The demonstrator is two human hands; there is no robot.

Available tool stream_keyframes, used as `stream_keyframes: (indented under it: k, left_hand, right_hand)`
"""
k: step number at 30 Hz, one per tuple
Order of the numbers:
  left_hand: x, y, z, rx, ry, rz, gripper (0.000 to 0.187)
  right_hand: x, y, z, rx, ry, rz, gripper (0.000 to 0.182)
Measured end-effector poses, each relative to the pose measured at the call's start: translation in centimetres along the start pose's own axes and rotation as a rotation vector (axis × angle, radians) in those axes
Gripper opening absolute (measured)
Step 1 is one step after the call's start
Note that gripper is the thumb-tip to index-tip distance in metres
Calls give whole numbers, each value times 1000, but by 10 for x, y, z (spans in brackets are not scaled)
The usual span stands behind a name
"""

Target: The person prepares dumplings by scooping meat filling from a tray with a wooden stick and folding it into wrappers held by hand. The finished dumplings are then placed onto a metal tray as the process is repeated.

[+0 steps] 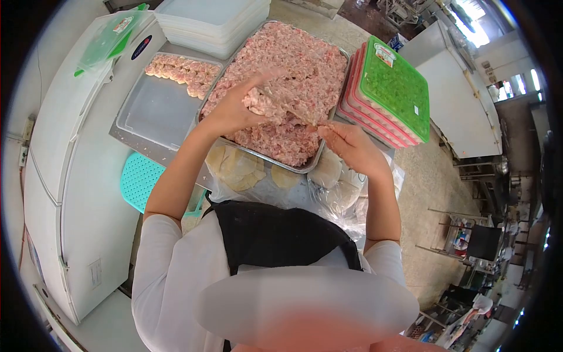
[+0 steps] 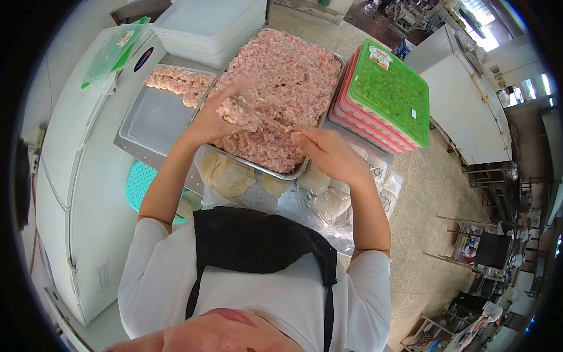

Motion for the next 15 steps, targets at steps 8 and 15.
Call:
stream_keyframes:
  k: [8,15]
  left_hand:
    - [-14,16,32,175,-109,341,50]
    - [-31,-7,71,94,-406,-84,46]
  right_hand:
    - [37,31,-27,-74,-279,-7,31]
    - [22,9,2,-390,-200,-507,31]
Point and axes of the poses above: each hand's wrist, its own x-axis towards the middle knuckle, its own y-axis out of the palm, z = x × y, the point moved 10 cm from there along x, towards the middle knuckle, and after that the axes turned 14 degrees about y, right-handed, at the moved point
